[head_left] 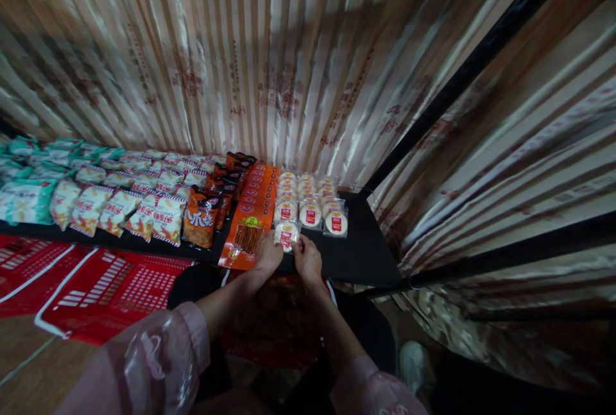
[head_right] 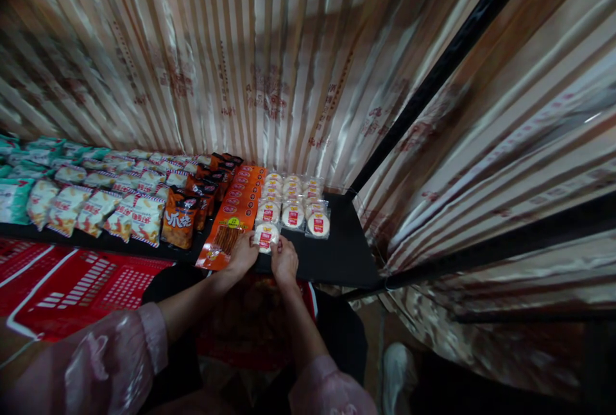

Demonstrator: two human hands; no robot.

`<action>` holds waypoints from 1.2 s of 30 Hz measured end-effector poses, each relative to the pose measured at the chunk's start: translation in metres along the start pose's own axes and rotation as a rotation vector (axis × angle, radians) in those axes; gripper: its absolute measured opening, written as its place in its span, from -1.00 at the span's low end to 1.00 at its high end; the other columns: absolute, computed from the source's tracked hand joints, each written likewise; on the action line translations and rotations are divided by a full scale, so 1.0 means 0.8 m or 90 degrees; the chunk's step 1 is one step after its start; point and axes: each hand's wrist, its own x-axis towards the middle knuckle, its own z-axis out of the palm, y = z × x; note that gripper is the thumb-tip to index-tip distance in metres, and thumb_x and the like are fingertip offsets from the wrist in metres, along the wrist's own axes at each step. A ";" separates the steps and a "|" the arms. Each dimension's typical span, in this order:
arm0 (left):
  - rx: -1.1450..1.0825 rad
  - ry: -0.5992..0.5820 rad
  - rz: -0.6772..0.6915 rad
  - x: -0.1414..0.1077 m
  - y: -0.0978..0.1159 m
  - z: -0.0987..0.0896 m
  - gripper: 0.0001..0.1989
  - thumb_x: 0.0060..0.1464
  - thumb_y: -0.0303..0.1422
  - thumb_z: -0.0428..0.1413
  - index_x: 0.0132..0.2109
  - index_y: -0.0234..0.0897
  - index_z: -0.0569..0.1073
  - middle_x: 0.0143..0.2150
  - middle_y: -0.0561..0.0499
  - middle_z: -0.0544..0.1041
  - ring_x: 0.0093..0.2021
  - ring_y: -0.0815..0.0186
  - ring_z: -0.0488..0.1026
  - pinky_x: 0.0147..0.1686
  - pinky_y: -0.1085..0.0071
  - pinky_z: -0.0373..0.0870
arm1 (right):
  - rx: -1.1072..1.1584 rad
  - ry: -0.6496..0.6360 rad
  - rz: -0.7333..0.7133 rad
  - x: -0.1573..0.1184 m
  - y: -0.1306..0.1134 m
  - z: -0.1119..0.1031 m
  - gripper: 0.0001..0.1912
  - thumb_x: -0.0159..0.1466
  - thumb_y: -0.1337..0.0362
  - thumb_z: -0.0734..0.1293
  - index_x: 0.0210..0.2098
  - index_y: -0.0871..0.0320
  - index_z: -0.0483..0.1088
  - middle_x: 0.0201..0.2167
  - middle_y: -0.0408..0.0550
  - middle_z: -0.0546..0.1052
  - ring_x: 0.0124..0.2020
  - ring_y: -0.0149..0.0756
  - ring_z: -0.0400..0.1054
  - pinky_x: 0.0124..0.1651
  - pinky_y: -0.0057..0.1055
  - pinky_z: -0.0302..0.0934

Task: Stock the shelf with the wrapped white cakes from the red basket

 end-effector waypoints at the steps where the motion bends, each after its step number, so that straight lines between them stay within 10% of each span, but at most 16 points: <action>1: 0.009 0.005 0.007 0.001 0.000 0.001 -0.63 -0.01 -0.55 0.03 -0.01 -0.34 0.42 0.00 -0.15 0.46 0.01 0.24 0.38 0.02 0.42 0.25 | -0.003 -0.002 0.005 0.002 -0.001 0.001 -0.65 0.24 0.21 0.17 -0.07 0.23 0.41 -0.30 0.01 0.49 -0.35 -0.32 0.35 -0.25 -0.46 0.18; 36: 0.101 0.014 0.054 0.039 0.018 0.003 -0.61 0.00 -0.53 0.00 0.02 -0.38 0.41 -0.05 -0.23 0.47 -0.02 0.16 0.39 0.01 0.35 0.27 | -0.060 0.052 -0.014 0.047 -0.001 0.027 -0.60 0.25 0.24 0.16 0.01 0.30 0.35 -0.17 0.16 0.48 -0.13 -0.17 0.30 -0.06 -0.34 0.13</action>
